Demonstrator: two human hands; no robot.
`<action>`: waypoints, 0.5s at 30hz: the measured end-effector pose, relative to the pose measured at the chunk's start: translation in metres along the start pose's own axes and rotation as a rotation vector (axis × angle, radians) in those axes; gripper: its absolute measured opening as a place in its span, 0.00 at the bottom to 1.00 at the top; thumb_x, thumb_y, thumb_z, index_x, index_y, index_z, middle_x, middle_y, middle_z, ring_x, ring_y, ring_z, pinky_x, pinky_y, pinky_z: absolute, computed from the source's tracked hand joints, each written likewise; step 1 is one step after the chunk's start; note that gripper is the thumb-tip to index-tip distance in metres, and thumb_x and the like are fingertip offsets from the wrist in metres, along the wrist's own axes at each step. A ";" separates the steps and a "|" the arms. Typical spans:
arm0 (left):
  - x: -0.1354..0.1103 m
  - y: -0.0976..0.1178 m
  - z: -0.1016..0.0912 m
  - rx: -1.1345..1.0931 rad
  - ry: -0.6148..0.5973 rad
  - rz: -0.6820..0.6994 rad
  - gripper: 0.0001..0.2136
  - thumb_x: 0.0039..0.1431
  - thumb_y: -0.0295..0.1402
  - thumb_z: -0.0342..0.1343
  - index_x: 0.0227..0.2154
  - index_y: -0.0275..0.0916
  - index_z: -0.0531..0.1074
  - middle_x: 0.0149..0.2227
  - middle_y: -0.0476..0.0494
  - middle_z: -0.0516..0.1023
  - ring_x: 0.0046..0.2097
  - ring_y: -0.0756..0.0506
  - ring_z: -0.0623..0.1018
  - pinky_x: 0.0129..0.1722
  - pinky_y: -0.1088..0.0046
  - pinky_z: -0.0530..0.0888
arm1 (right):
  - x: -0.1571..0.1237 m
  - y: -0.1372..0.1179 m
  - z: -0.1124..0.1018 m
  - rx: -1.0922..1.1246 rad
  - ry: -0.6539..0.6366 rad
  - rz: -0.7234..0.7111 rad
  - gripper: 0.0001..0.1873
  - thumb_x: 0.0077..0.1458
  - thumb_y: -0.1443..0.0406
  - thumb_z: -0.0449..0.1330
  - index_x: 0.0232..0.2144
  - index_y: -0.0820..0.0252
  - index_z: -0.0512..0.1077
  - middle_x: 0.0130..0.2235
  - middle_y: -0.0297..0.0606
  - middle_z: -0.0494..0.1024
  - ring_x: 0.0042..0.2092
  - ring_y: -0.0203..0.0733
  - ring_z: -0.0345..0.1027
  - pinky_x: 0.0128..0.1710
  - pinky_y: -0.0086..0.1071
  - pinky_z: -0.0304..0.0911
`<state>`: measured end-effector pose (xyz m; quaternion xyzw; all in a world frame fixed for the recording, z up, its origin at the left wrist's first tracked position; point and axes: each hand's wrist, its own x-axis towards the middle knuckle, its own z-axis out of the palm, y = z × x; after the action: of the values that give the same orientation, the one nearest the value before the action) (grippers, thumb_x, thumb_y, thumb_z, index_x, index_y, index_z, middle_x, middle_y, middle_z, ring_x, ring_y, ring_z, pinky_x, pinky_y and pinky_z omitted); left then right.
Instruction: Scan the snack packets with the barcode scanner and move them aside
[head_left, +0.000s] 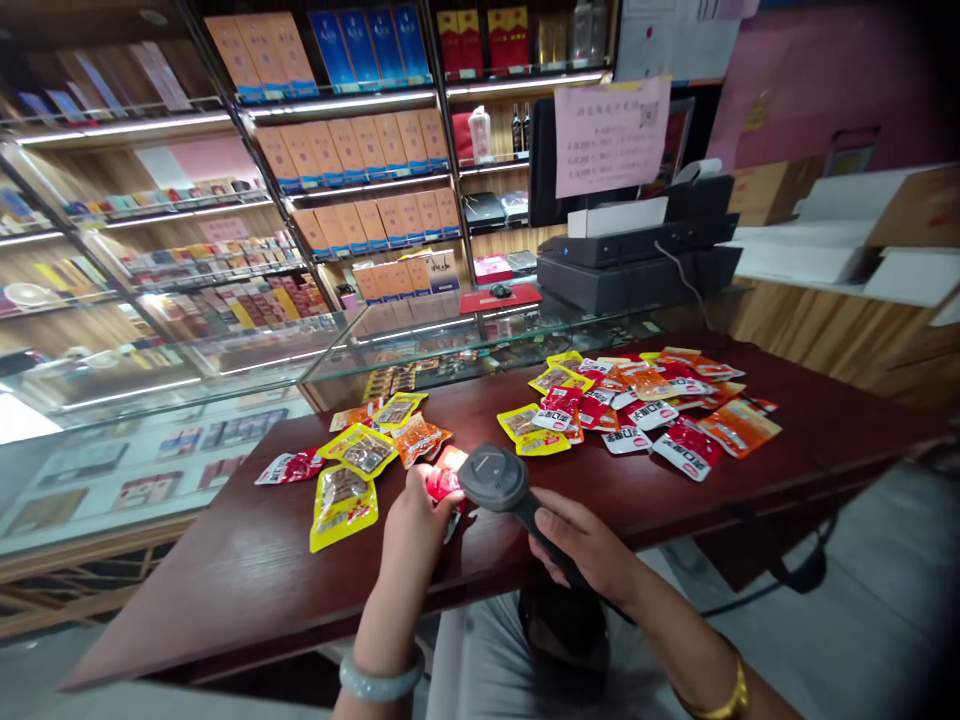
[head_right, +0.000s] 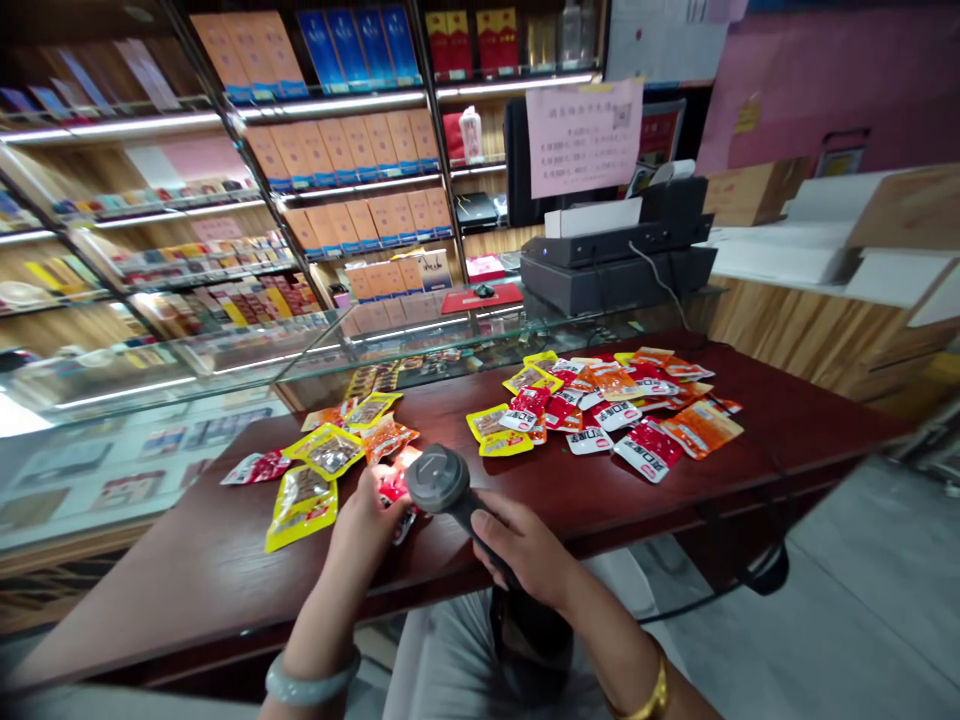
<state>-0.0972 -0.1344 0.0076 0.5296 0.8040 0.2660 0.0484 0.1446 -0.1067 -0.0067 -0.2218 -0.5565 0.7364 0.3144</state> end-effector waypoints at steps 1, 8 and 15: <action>0.001 0.000 0.001 -0.006 0.004 0.001 0.16 0.58 0.39 0.58 0.46 0.41 0.65 0.42 0.38 0.82 0.44 0.36 0.82 0.38 0.67 0.71 | -0.001 -0.001 -0.001 -0.002 0.003 0.002 0.33 0.60 0.43 0.59 0.54 0.62 0.70 0.23 0.26 0.65 0.19 0.29 0.54 0.18 0.24 0.51; 0.025 0.012 0.017 -0.290 -0.105 -0.083 0.16 0.60 0.35 0.55 0.49 0.38 0.66 0.45 0.34 0.82 0.45 0.38 0.82 0.42 0.64 0.76 | -0.001 -0.008 -0.011 0.035 0.064 -0.010 0.31 0.60 0.42 0.58 0.53 0.61 0.70 0.23 0.26 0.64 0.20 0.30 0.53 0.19 0.24 0.51; 0.049 0.082 0.054 -0.801 -0.223 0.070 0.24 0.56 0.30 0.57 0.57 0.37 0.67 0.56 0.36 0.79 0.52 0.42 0.80 0.52 0.63 0.77 | 0.001 -0.028 -0.026 0.031 0.164 -0.028 0.29 0.60 0.42 0.58 0.48 0.60 0.70 0.23 0.25 0.65 0.20 0.30 0.54 0.19 0.24 0.51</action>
<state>-0.0312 -0.0471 0.0110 0.5214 0.6082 0.5002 0.3286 0.1673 -0.0832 0.0128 -0.2688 -0.5205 0.7198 0.3724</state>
